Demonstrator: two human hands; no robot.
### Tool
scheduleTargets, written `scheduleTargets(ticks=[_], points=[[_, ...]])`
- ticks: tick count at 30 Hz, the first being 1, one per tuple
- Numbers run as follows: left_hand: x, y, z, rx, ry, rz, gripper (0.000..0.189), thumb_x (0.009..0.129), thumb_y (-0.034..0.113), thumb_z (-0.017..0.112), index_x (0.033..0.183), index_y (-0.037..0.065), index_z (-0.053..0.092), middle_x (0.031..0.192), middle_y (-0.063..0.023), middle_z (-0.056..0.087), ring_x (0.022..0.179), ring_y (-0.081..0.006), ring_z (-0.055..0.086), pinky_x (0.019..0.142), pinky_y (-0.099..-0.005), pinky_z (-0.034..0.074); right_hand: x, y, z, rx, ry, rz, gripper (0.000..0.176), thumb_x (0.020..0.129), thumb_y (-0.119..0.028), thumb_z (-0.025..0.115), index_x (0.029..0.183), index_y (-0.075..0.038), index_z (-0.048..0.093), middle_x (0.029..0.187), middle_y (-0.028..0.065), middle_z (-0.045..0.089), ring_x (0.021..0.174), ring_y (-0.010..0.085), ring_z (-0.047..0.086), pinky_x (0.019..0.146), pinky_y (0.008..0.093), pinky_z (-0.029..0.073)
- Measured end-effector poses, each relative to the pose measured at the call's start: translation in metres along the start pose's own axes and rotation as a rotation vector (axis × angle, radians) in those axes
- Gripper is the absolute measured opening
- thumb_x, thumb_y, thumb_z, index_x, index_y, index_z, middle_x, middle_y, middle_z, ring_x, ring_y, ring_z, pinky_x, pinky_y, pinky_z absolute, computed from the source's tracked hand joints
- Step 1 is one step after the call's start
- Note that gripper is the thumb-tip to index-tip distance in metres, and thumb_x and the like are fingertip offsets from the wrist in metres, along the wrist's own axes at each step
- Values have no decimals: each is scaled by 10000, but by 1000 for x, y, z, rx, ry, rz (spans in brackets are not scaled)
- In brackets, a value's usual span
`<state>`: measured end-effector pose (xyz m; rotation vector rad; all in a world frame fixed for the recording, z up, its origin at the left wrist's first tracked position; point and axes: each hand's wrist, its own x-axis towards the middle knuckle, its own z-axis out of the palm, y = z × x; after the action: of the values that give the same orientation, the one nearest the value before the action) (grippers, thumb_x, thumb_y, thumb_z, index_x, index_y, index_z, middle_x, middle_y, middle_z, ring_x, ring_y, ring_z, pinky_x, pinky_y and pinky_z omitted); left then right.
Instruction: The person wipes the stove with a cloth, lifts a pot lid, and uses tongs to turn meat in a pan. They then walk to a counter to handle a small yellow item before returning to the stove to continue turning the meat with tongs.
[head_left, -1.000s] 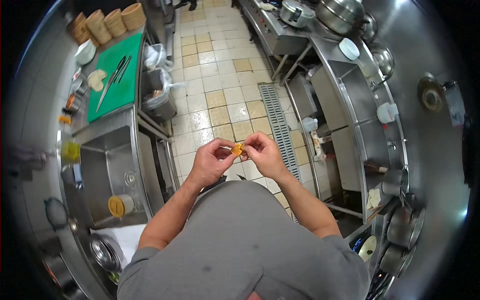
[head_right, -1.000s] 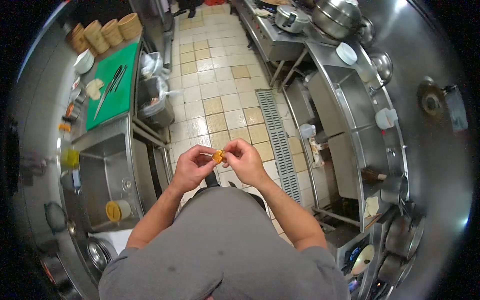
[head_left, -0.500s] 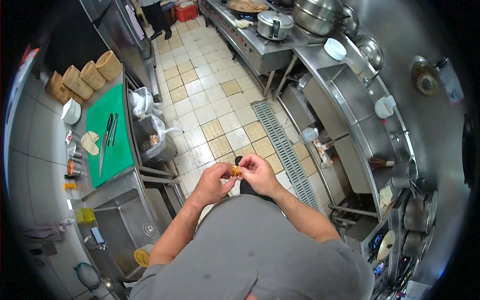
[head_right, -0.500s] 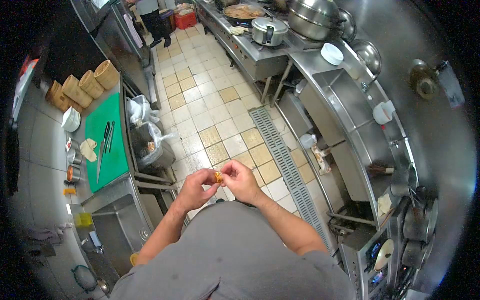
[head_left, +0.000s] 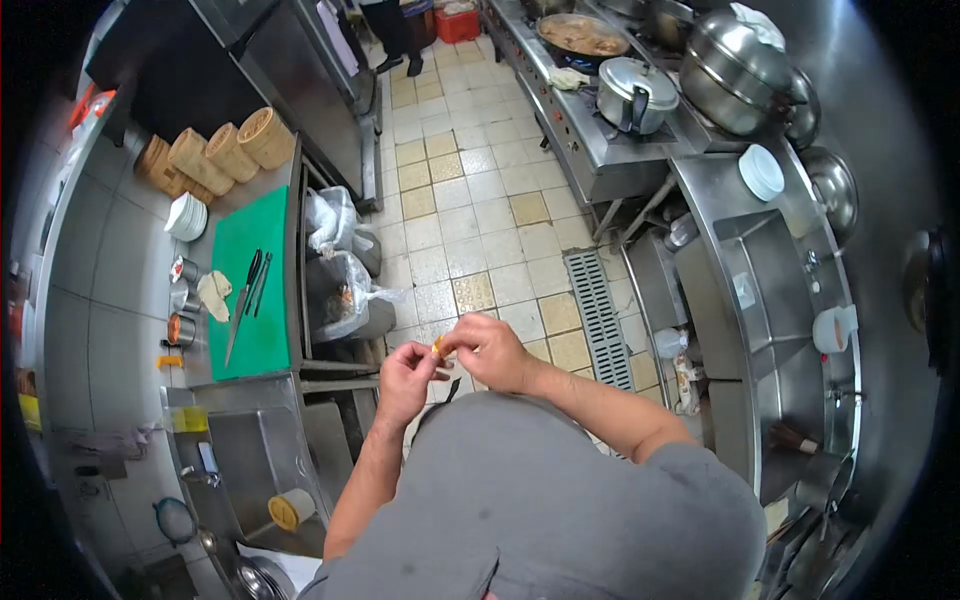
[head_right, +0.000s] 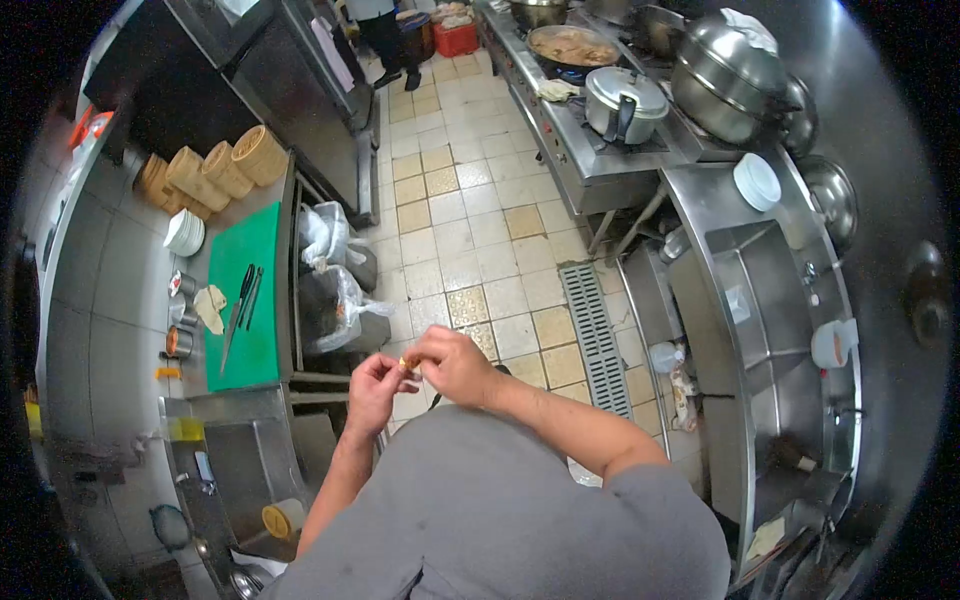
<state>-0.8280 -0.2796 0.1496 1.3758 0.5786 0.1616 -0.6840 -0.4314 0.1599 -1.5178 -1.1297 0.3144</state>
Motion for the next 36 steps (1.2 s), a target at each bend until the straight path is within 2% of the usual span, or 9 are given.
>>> scheduleTargets(ticks=[4, 6, 8, 15, 21, 29, 32, 34, 36], points=[[18, 12, 20, -137, 54, 81, 106, 1048, 51, 599, 975, -24, 614, 1204, -167, 691, 1025, -236, 727, 846, -396, 655, 13, 55, 2, 286, 47, 255, 222, 888, 29, 586, 1001, -9, 773, 926, 127, 707, 852, 256, 692, 738, 357, 559], [35, -1, 18, -142, 78, 145, 103, 1044, 37, 582, 971, -30, 608, 1229, -173, 679, 1018, -238, 725, 857, -407, 658, 25, 51, -6, 196, -5, 148, 206, 910, 34, 584, 1000, -6, 764, 919, 122, 691, 846, 243, 684, 732, 340, 550], [48, 3, 23, -126, 157, 159, 109, 1039, 60, 613, 985, -35, 610, 1261, -170, 670, 999, -219, 726, 852, -372, 650, 30, 59, -9, 161, 39, 238, 197, 928, 52, 576, 1003, 0, 750, 924, 117, 681, 832, 225, 686, 709, 333, 557], [76, 15, 38, 64, 222, 68, 156, 1022, 99, 677, 1099, -36, 672, 991, -84, 740, 835, -130, 729, 760, -283, 628, 43, 78, -28, 356, 1, 358, 106, 923, 109, 574, 968, 48, 648, 994, 135, 661, 869, 181, 714, 744, 299, 642], [91, 24, 26, 101, 244, -20, 170, 1010, 99, 699, 1100, -37, 652, 969, -87, 737, 848, -140, 736, 750, -294, 632, 76, 70, -36, 83, -159, 144, 78, 904, 85, 654, 963, 35, 646, 966, 135, 678, 845, 210, 724, 737, 313, 630], [134, 22, -24, -243, 144, -77, 300, 966, 93, 764, 1191, -41, 617, 1101, -132, 734, 990, -152, 732, 873, -292, 618, 132, 85, -15, -140, -205, -32, 67, 901, 5, 740, 933, 6, 681, 897, 157, 716, 810, 283, 723, 695, 379, 574], [163, 21, -46, -191, 147, -83, 275, 963, 65, 727, 1208, -41, 661, 1115, -121, 750, 1014, -154, 736, 914, -294, 606, 159, 95, 0, -112, -200, 100, 90, 900, -30, 769, 938, 14, 700, 889, 157, 723, 766, 259, 722, 681, 358, 574], [186, 20, -62, 75, 196, -16, 231, 989, 61, 699, 1198, -36, 683, 1092, -93, 753, 1002, -138, 731, 906, -283, 589, 183, 99, 10, -91, -115, 261, 170, 879, -88, 824, 938, 24, 712, 863, 150, 730, 727, 225, 714, 668, 339, 571], [208, 27, -75, -48, 172, -27, 200, 1009, 60, 678, 1176, -48, 696, 1100, -107, 753, 1018, -155, 733, 909, -294, 604, 209, 107, 18, -189, -97, 352, 268, 846, -160, 876, 949, 31, 718, 841, 142, 735, 710, 201, 706, 665, 332, 574]])
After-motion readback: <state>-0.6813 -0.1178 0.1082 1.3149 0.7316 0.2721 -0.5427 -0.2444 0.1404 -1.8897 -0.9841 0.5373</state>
